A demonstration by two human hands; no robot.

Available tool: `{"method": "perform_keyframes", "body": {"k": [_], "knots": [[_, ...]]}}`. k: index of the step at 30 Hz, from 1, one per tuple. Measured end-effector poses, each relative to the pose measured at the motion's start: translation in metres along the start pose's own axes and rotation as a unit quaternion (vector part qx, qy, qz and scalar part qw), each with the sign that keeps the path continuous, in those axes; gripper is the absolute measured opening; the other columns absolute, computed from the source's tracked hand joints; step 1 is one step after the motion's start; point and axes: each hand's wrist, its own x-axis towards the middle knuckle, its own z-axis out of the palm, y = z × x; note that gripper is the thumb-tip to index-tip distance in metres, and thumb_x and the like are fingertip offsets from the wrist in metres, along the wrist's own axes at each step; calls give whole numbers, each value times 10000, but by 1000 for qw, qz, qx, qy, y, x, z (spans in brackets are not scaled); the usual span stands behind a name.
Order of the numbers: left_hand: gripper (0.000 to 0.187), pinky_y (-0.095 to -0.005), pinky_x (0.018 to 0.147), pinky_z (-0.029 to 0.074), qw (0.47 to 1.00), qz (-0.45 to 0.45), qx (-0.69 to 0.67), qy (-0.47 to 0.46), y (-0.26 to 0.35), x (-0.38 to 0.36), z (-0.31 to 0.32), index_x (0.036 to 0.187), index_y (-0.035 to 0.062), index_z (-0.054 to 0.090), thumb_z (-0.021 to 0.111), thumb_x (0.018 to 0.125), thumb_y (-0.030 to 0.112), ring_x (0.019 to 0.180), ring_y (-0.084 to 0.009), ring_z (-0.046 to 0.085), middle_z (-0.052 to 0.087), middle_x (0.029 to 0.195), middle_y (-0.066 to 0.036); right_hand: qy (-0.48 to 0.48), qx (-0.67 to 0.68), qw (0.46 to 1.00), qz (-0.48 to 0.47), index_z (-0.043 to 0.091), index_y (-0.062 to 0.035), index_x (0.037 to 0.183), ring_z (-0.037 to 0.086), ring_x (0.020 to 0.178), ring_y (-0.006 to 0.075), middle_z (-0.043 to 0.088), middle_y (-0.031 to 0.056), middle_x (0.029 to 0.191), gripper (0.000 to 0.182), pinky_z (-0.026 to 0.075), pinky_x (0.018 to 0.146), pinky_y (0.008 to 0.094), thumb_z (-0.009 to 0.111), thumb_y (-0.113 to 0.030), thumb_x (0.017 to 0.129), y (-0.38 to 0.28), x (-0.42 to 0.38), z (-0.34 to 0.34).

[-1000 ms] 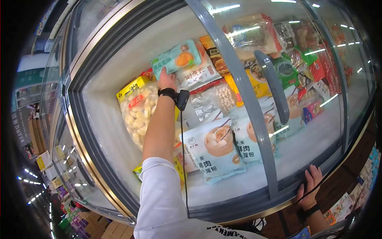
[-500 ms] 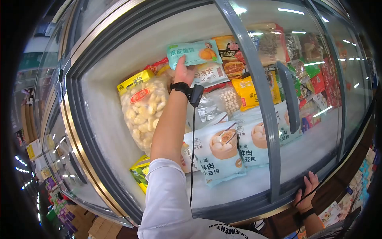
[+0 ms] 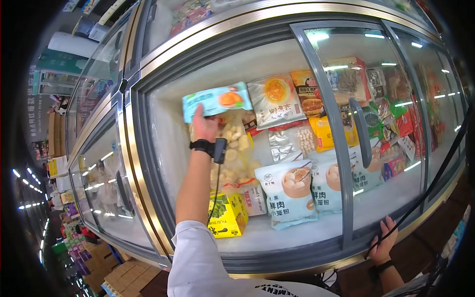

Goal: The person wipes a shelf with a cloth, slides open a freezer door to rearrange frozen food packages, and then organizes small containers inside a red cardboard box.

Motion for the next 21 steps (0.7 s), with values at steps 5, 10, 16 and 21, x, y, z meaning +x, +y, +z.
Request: {"method": "perform_keyframes", "body": {"k": [5,10,16,21], "knots": [[545,-435,1056,368,976,-11,167,142,54,6,-43,1364,81,408,611,896,272,1248,-300,456,432,1369,-166,-22,2,1000,10,483,69,1238,397,1237,458,437,262,1344,531,261,1052,571,437,-246,813,-3,5,-5],[737,-501,1075,313,642,257,722,3,15,-51,-67,1444,66,273,624,863,353,1352,-325,325,302,1469,-206,-21,3,1000,14,478,73,1248,393,1241,457,437,263,1343,551,266,1050,564,432,-252,805,-1,-2,2],[872,-622,1079,180,287,301,900,-127,-42,-123,-54,1446,135,305,724,731,409,1369,-356,275,317,1483,-157,-1,-6,1000,13,499,65,1251,398,1254,433,447,243,1360,485,257,1072,522,462,-159,822,-5,2,-1],[579,-631,1076,187,169,291,906,-258,-81,-122,-18,1244,142,547,717,729,343,1353,-318,311,433,1391,-112,-13,-3,1000,23,516,68,1235,406,1250,430,448,241,1364,467,265,1076,500,447,-193,853,-11,6,-2]]}}
